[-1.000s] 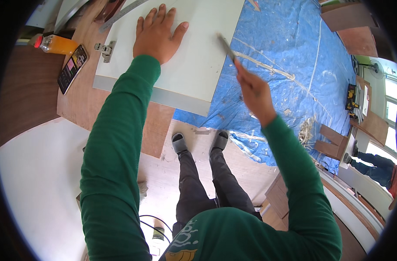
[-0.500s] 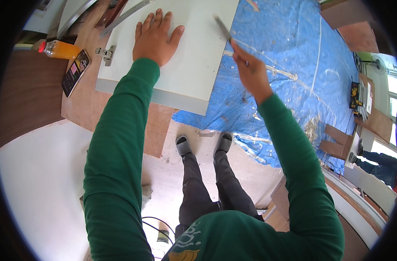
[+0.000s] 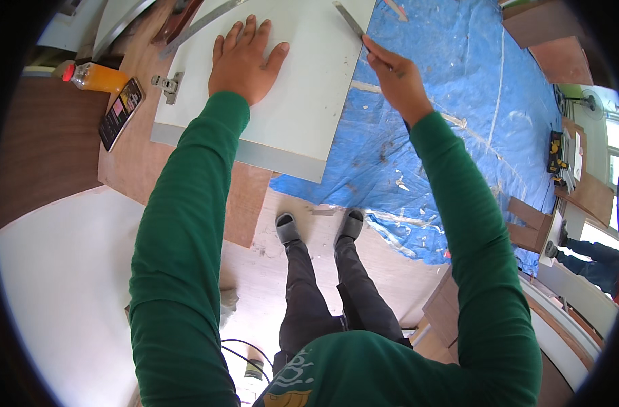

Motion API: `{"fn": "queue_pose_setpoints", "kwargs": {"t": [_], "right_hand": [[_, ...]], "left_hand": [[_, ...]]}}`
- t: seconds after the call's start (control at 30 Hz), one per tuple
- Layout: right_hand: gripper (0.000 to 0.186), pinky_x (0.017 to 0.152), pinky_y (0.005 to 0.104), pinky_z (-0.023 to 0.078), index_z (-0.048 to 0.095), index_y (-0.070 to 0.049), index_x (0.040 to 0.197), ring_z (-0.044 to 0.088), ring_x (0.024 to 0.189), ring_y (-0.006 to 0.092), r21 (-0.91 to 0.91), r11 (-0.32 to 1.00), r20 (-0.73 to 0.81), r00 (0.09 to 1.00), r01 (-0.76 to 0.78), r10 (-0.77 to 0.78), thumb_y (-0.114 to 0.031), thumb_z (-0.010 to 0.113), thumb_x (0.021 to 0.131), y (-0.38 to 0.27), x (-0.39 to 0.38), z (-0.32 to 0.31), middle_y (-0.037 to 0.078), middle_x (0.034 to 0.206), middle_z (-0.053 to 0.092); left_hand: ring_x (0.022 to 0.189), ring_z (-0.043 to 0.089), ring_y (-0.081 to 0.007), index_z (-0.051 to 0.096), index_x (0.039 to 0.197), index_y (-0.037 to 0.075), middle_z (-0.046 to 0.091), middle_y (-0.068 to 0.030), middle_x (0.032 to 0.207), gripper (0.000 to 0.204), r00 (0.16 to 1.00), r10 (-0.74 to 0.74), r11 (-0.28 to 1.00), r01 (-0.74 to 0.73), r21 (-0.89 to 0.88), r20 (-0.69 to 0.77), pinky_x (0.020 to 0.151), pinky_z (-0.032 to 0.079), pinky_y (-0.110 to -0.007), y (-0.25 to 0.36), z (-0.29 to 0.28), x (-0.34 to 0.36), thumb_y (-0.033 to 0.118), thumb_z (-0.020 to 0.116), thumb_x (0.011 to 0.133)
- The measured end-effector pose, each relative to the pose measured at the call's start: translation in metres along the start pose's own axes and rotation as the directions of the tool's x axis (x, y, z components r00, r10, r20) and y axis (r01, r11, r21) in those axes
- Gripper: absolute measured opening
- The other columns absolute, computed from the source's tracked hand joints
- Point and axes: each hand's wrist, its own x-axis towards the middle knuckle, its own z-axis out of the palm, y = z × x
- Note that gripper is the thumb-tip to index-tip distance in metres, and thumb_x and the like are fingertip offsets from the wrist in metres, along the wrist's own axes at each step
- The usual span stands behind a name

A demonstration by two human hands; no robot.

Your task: The person wipes a white cabinet door with a cloth, then uses a metal ruler and a chisel to scrape and smooth the door's edges. The person handles the door and tools on a workbench in a room under renovation.

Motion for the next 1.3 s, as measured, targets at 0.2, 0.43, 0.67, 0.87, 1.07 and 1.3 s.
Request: {"fn": "queue_pose_setpoints", "kwargs": {"t": [0.2,0.43,0.67,0.87,1.07,1.3], "right_hand": [[0.049,0.045,0.0233,0.038,0.052,-0.009,0.153,0.046,0.052,0.0047,0.281,0.914,-0.044,0.948,-0.291,0.316,-0.015,0.058,0.105,-0.019,-0.074,-0.032,-0.003,0.069,0.052],[0.059,0.038,0.0248,0.034,0.041,-0.004,0.157,0.045,0.045,0.0069,0.425,0.613,0.039,0.69,-0.666,0.722,-0.013,0.06,0.102,0.044,-0.24,-0.047,-0.001,0.068,0.05],[0.04,0.043,0.0271,0.041,0.053,-0.002,0.141,0.053,0.049,0.0114,0.49,0.484,0.128,0.609,-0.725,0.783,-0.017,0.059,0.104,0.07,-0.276,-0.062,0.002,0.075,0.057],[0.034,0.05,0.0252,0.047,0.055,-0.005,0.141,0.058,0.058,0.0094,0.374,0.736,0.111,0.816,-0.564,0.568,-0.019,0.051,0.11,0.042,-0.223,-0.059,0.001,0.081,0.058],[0.05,0.071,0.0321,0.051,0.047,-0.012,0.155,0.061,0.074,0.0196,-0.017,0.998,0.07,0.995,-0.067,0.069,-0.01,0.057,0.106,0.006,-0.187,-0.004,0.01,0.09,0.063],[0.054,0.066,0.0385,0.047,0.051,-0.017,0.154,0.054,0.067,0.0291,-0.064,0.997,0.2,0.979,0.043,-0.029,-0.004,0.059,0.102,-0.024,-0.185,0.027,0.014,0.08,0.056]], "left_hand": [[0.157,0.024,-0.0305,0.037,0.161,0.021,0.03,-0.0072,0.17,0.079,0.996,0.073,0.994,-0.077,0.072,0.053,0.128,0.012,-0.057,-0.007,-0.002,-0.004,0.072,0.039,0.1],[0.158,0.021,-0.0339,0.035,0.162,0.02,0.028,-0.0067,0.17,0.081,0.946,0.317,0.948,-0.314,-0.051,0.066,0.125,0.013,-0.063,0.042,0.003,0.023,0.071,0.042,0.099],[0.156,0.027,-0.0303,0.049,0.154,0.014,0.034,-0.0094,0.167,0.069,0.573,0.791,0.59,-0.623,-0.514,0.213,0.126,0.018,-0.058,0.152,-0.039,-0.086,0.062,0.043,0.103],[0.144,0.045,-0.0308,0.072,0.119,0.007,0.051,-0.0121,0.155,0.034,0.712,0.701,0.492,-0.524,-0.695,-0.04,0.118,0.036,-0.049,0.141,-0.077,-0.109,0.034,0.058,0.104],[0.133,0.055,-0.0367,0.069,0.113,0.004,0.063,-0.0176,0.14,0.033,0.95,0.165,0.814,-0.283,-0.508,-0.265,0.112,0.041,-0.048,0.017,-0.033,0.003,0.032,0.073,0.096],[0.151,0.036,-0.0309,0.056,0.144,0.009,0.045,-0.013,0.16,0.062,0.993,-0.018,0.964,-0.013,-0.264,-0.117,0.127,0.018,-0.049,0.012,0.005,0.013,0.057,0.046,0.105]]}}
